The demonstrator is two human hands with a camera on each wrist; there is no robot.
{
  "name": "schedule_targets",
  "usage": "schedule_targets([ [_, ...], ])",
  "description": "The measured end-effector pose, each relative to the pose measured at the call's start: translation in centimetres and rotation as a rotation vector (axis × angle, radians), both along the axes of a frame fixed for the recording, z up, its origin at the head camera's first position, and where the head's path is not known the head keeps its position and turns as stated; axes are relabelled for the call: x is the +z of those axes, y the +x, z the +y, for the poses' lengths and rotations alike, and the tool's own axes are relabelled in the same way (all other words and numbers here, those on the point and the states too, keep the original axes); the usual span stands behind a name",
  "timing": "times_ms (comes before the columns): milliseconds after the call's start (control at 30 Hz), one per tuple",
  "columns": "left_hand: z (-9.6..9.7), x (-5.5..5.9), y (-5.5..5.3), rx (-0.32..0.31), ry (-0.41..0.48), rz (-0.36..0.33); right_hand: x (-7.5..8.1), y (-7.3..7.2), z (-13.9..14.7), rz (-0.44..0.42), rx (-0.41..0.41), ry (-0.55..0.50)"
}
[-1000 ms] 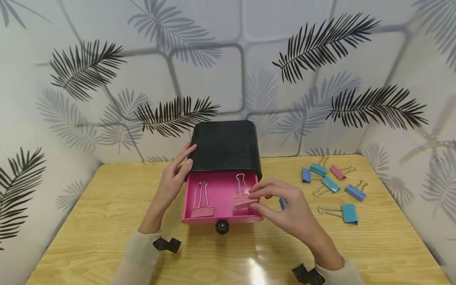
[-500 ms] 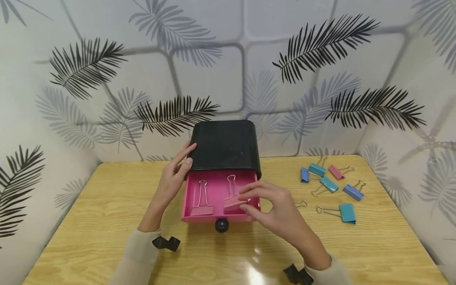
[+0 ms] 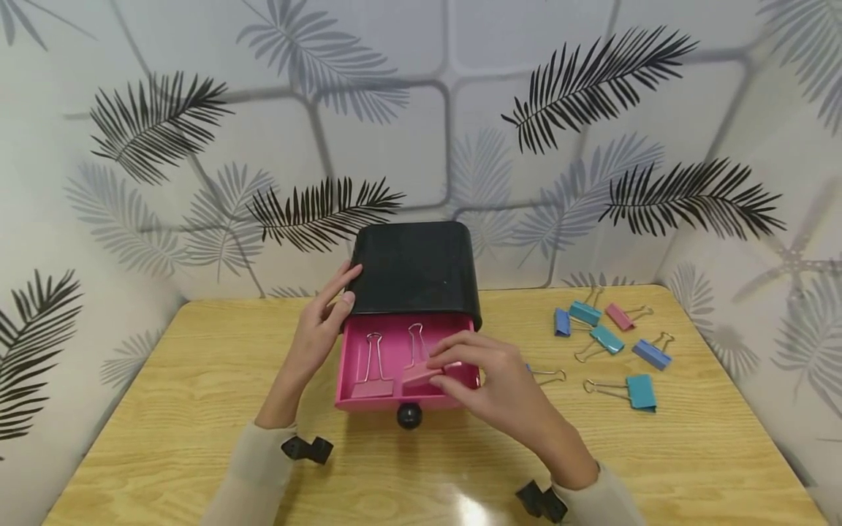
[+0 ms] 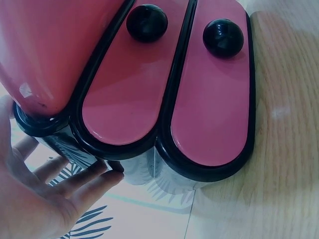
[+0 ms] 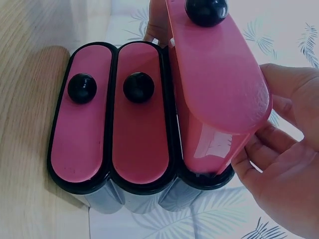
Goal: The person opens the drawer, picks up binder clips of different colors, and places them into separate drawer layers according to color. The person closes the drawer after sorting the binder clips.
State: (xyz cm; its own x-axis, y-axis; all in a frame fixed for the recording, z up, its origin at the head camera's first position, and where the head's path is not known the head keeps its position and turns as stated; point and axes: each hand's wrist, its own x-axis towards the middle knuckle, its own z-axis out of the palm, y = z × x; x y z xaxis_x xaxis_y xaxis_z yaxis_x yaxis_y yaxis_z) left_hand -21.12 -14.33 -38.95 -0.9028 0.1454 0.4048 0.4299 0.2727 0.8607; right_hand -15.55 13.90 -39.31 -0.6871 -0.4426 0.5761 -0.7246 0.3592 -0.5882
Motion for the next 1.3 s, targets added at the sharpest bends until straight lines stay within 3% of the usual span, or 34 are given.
schedule_targets([
  [1000, -0.1, 0.0, 0.1, -0.011, 0.016, 0.019, 0.9, -0.3, -1.2, -0.017, -0.019, 0.225],
  [1300, 0.0, 0.0, 0.1, -0.003, 0.005, 0.016, 0.9, -0.4, -1.1, -0.018, -0.001, 0.223],
])
